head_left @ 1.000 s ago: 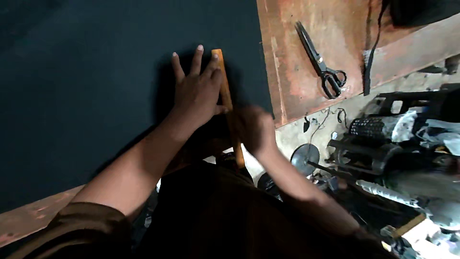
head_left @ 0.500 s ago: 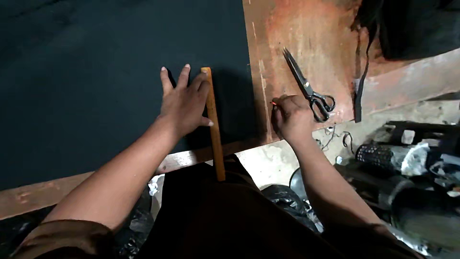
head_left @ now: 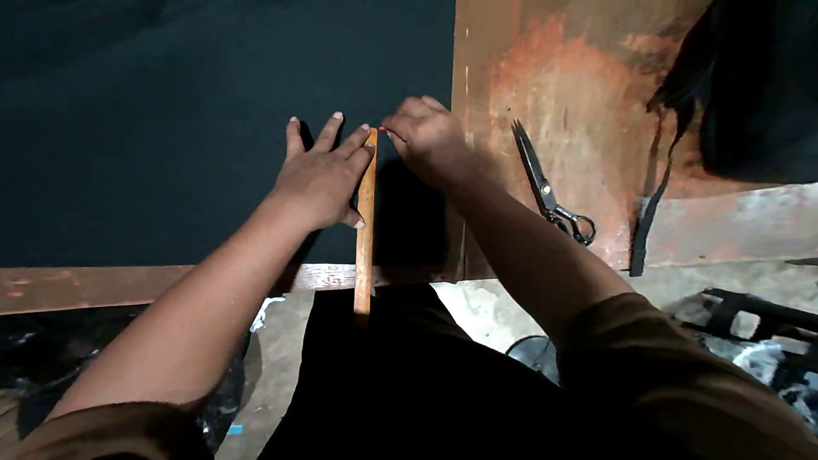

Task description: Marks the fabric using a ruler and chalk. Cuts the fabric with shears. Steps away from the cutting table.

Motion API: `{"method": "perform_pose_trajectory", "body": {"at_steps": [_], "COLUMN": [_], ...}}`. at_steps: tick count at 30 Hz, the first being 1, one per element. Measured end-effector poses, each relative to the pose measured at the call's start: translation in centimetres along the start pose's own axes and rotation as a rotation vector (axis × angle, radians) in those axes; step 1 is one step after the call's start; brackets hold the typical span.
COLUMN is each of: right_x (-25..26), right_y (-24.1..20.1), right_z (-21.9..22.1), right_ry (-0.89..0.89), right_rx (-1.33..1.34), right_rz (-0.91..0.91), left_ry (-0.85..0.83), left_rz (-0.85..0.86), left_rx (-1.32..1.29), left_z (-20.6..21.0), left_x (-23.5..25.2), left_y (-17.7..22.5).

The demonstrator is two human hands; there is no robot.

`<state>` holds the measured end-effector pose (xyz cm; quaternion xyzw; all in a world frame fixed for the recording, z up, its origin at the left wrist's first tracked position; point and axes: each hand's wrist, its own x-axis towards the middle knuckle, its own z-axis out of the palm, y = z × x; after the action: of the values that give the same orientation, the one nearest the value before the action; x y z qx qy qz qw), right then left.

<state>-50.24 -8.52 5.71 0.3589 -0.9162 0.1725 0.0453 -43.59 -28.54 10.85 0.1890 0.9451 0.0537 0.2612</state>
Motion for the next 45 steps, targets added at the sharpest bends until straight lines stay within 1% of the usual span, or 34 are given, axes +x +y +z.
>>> {"method": "perform_pose_trajectory", "body": {"at_steps": [3,10,11,12,13,14,15,16,17,18,19,20,22,23,24,25,26,28,29,30,32,33,34,36,39,40,42,45], "right_x": [0.0,0.4,0.7,1.3,2.3,3.5,4.3,4.6,4.3,3.8,2.9,1.4,-3.3,-6.2,-9.5,-12.9,-16.1,-21.7,-23.6,-24.8,-25.2,-24.9,-24.7,-24.2,-23.3,-22.9,-21.8,-19.9], "right_y": [-0.2,-1.1,-1.3,-2.0,-3.0,-4.1,-4.9,-5.1,-4.8,-4.1,-3.2,-2.4,-1.1,-0.1,1.2,2.8,4.6,7.5,8.1,7.9,5.8,4.3,2.9,1.7,2.7,3.4,4.3,4.5], "right_z": [0.1,0.1,-0.3,-1.3,-2.9,-4.5,-6.0,-7.5,-9.0,-10.3,-11.5,-12.5,-14.1,-14.3,-14.0,-13.6,-13.0,-11.6,-11.1,-11.0,-11.4,-11.6,-11.7,-11.2,-11.5,-11.6,-12.2,-13.6], "right_ry": [0.015,-0.028,-0.085,-0.203,-0.361,-0.460,-0.470,-0.411,-0.291,-0.134,0.000,0.092,0.091,0.079,0.072,0.054,0.048,0.059,0.058,0.062,0.049,-0.004,-0.061,-0.149,-0.180,-0.209,-0.306,-0.468], "right_rx": [-0.007,-0.064,-0.091,-0.143,-0.207,-0.273,-0.303,-0.287,-0.258,-0.238,-0.220,-0.235,-0.251,-0.234,-0.217,-0.202,-0.192,-0.169,-0.152,-0.133,-0.110,-0.092,-0.077,-0.026,0.054,0.047,0.023,0.014], "right_rz": [0.001,-0.004,-0.011,-0.005,0.019,0.036,0.037,0.040,0.036,0.035,0.041,0.062,0.216,0.317,0.433,0.554,0.648,0.764,0.799,0.811,0.755,0.715,0.685,0.691,0.766,0.792,0.851,0.972], "left_ry": [0.003,0.020,0.018,0.015,0.013,0.010,0.004,-0.002,-0.005,-0.004,0.007,0.045,0.216,0.304,0.360,0.385,0.371,0.290,0.291,0.344,0.460,0.463,0.429,0.303,0.107,0.077,0.063,0.007], "left_rz": [-0.002,-0.006,-0.009,-0.013,-0.015,-0.018,-0.025,-0.028,-0.033,-0.042,-0.046,-0.041,-0.007,-0.011,-0.049,-0.106,-0.180,-0.288,-0.312,-0.303,-0.171,-0.100,-0.051,-0.013,-0.041,-0.031,-0.006,0.091], "left_rx": [-0.014,-0.037,-0.037,-0.039,-0.040,-0.038,-0.038,-0.038,-0.038,-0.042,-0.046,-0.055,-0.091,-0.122,-0.158,-0.207,-0.268,-0.474,-0.646,-0.853,-1.254,-1.358,-1.394,-1.335,-1.188,-1.130,-1.095,-1.178], "left_z": [0.0,0.2,0.2,0.1,0.0,0.0,-0.1,-0.1,-0.1,-0.2,-0.1,0.1,1.1,2.0,3.4,5.4,7.6,11.1,12.4,13.2,13.0,12.2,11.3,9.3,6.7,6.0,5.3,4.2], "left_x": [-0.1,-0.1,-0.1,-0.1,0.0,0.0,-0.1,-0.2,-0.2,-0.3,-0.5,-1.1,-3.8,-5.9,-8.3,-10.7,-12.7,-15.1,-15.6,-15.8,-15.6,-15.4,-14.9,-12.8,-7.7,-5.7,-1.9,2.7], "left_y": [0.1,0.2,0.2,0.2,0.3,0.3,0.3,0.4,0.5,0.5,0.6,0.8,2.1,3.4,4.8,6.1,7.2,8.3,8.5,8.6,8.9,9.2,9.6,10.8,14.1,15.3,17.5,19.4]}}
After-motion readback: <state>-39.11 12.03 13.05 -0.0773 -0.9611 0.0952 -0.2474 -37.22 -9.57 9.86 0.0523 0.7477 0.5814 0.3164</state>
